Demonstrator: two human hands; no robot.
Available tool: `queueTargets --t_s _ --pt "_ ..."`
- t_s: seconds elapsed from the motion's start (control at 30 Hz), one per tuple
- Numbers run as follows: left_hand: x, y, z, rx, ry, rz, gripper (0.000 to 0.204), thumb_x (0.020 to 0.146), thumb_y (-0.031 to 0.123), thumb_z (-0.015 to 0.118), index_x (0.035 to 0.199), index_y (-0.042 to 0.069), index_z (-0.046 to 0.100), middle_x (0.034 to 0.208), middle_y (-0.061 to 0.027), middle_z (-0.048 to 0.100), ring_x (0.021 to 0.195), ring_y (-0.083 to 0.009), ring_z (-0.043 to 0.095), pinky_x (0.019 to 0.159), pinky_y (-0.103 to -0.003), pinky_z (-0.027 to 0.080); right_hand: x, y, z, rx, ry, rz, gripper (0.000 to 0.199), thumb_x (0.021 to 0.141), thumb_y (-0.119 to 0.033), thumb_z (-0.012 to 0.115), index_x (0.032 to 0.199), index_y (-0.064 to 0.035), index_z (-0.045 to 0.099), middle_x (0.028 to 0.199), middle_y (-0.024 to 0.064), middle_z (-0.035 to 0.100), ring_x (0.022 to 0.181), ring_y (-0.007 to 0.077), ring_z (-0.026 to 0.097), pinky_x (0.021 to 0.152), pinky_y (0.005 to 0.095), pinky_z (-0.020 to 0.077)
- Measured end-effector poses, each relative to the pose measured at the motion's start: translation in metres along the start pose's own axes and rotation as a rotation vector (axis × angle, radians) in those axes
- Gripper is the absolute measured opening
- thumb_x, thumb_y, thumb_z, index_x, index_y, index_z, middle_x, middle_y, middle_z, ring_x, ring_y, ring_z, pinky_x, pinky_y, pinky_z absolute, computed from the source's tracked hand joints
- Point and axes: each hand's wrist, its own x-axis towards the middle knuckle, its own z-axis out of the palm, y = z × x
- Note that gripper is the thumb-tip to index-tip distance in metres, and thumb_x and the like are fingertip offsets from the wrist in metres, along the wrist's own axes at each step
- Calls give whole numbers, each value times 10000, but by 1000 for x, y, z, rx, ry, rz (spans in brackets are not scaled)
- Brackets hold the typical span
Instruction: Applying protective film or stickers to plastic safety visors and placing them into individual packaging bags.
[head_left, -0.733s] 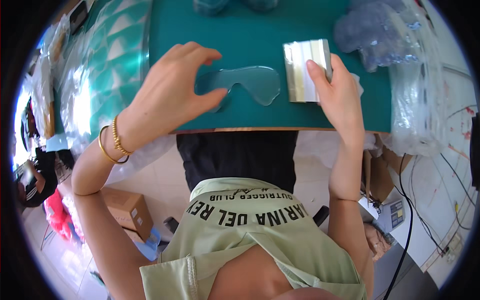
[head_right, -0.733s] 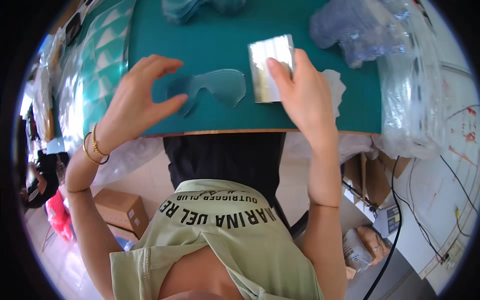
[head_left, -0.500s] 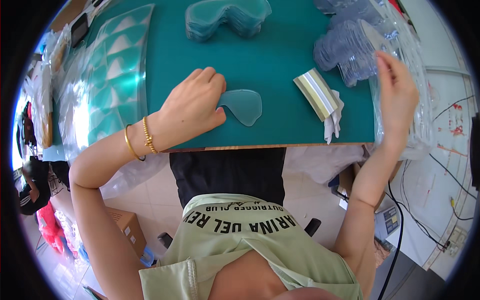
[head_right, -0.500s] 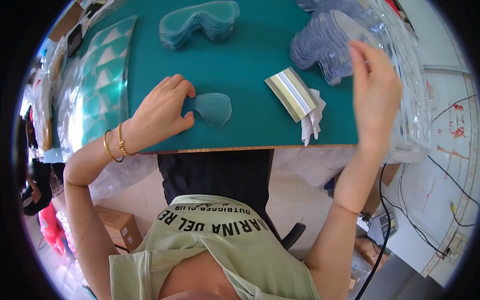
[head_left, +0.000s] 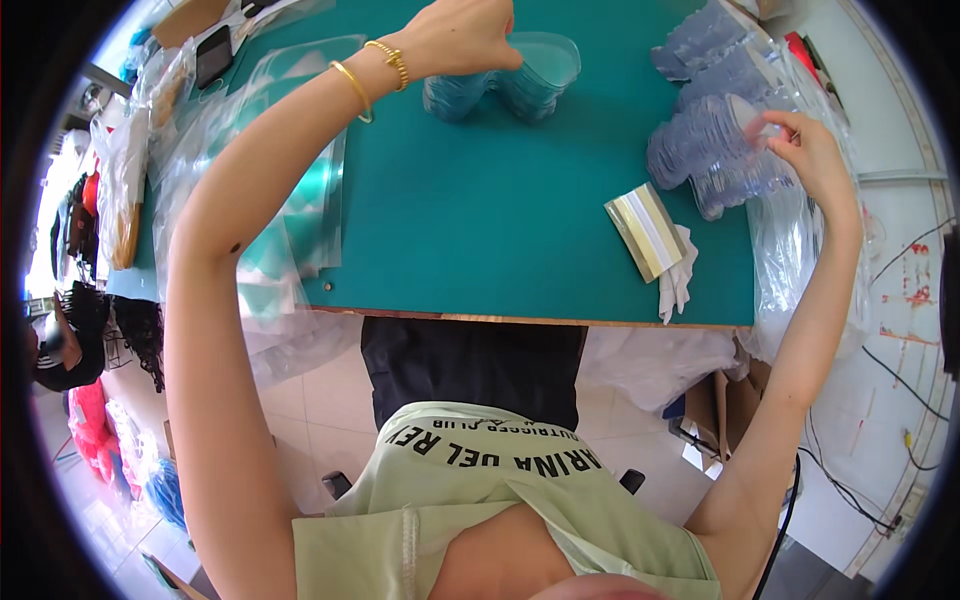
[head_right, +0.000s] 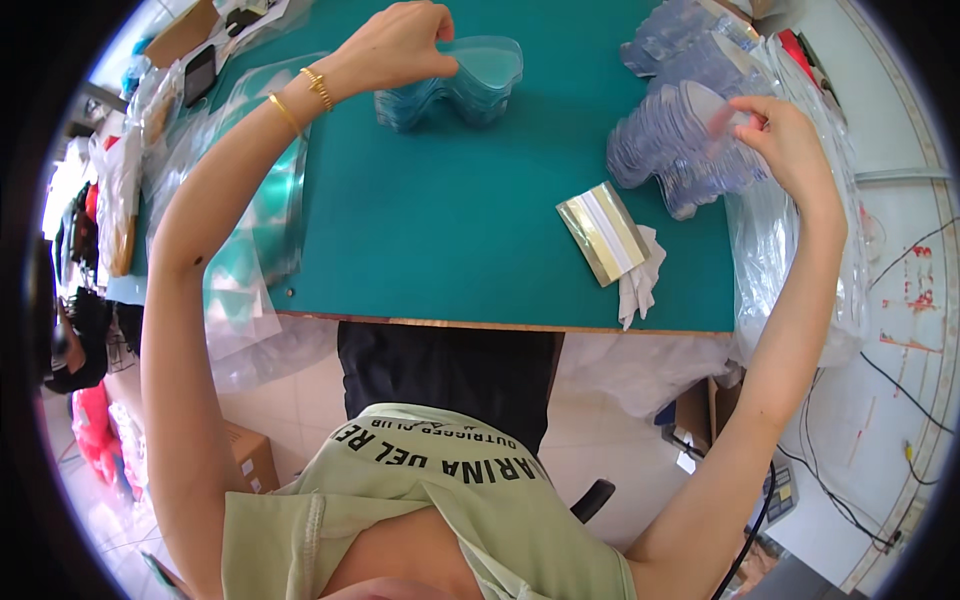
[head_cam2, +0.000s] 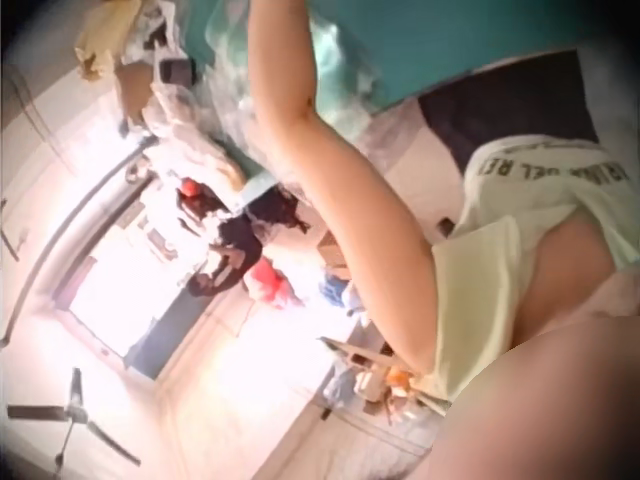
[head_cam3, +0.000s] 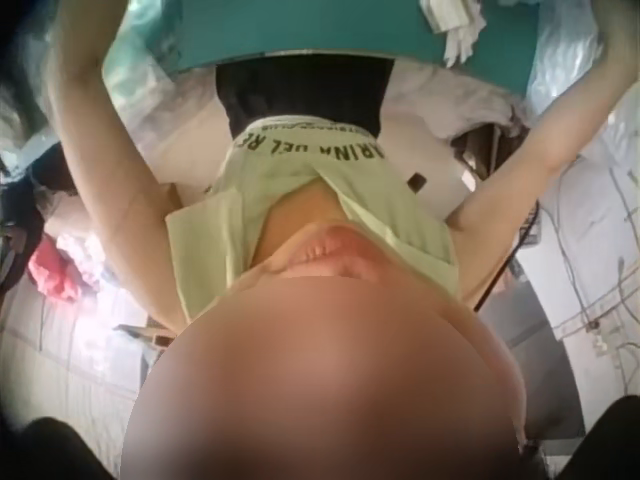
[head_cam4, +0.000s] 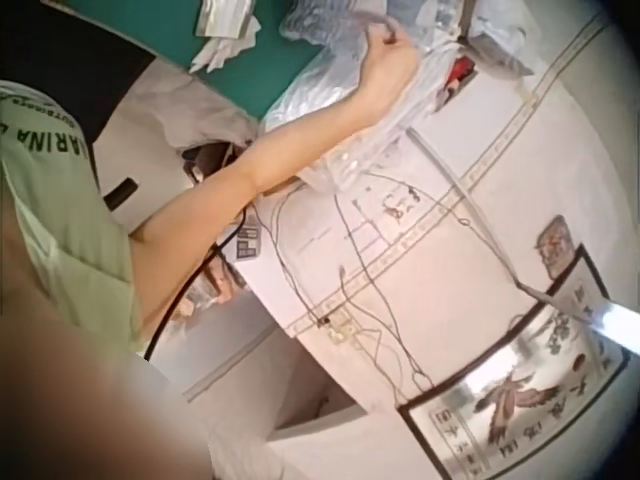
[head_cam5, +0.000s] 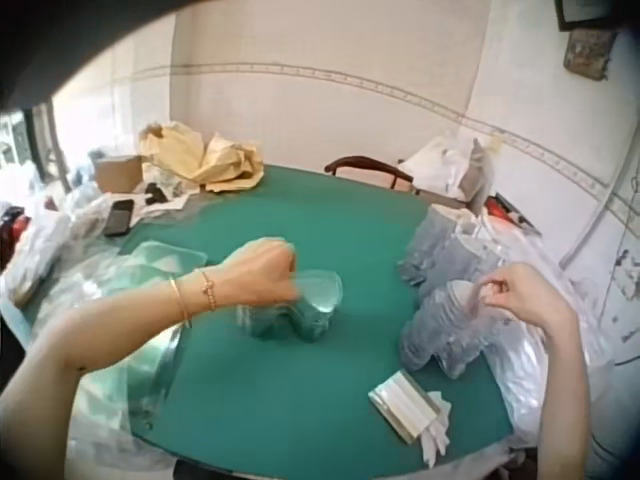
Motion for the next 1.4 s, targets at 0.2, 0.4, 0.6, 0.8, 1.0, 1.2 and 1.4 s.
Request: queueTargets --t_s 0.2,0.4,0.6,0.8,1.0,1.2,1.4 --pt "-49 3 5 -211 585 270 375 736 243 687 943 -69 707 895 -269 684 937 -395 649 809 -446 530 -21 -7 -11 -101 217 -118 315 840 -57 717 1152 -19 693 813 15 528 724 128 490 672 261 429" --pt "-143 18 34 -363 525 186 293 840 103 688 1127 46 691 1032 -118 661 908 -240 631 808 -333 502 -71 -154 80 26 234 -409 239 810 -126 721 1033 -42 706 890 101 624 826 266 640 723 363 521" --pt "-185 36 81 -568 234 -28 456 775 46 754 1220 46 655 1169 -108 607 995 -248 595 884 -350 497 -94 -201 160 464 77 -299 184 831 -82 743 989 -11 680 961 102 645 877 233 656 744 328 535" --pt "-214 30 105 -405 130 -111 854 654 125 879 1421 90 503 1345 -128 457 1211 -328 436 1035 -427 405 -154 -90 159 503 332 273 288 873 -28 731 1140 -17 624 1099 49 671 903 120 623 774 274 507" --pt "-218 27 114 -347 165 -164 832 639 136 889 1388 76 532 1349 -113 458 1211 -337 429 1031 -436 412 -159 -81 169 710 278 532 384 870 12 707 1220 -5 548 1064 106 640 957 152 626 818 262 512" --pt "-219 18 112 -455 240 -157 651 670 138 859 1267 50 616 1287 -113 530 1189 -332 483 1023 -407 432 -177 -48 107 195 426 678 366 871 31 688 1227 -34 632 1012 74 660 873 139 638 788 259 519" --pt "-213 17 119 -485 282 -92 695 677 172 872 1303 53 596 1300 -106 509 1196 -337 457 994 -405 456 -143 -182 122 795 419 257 313 843 82 674 1148 9 663 1044 64 669 899 128 641 818 256 532"
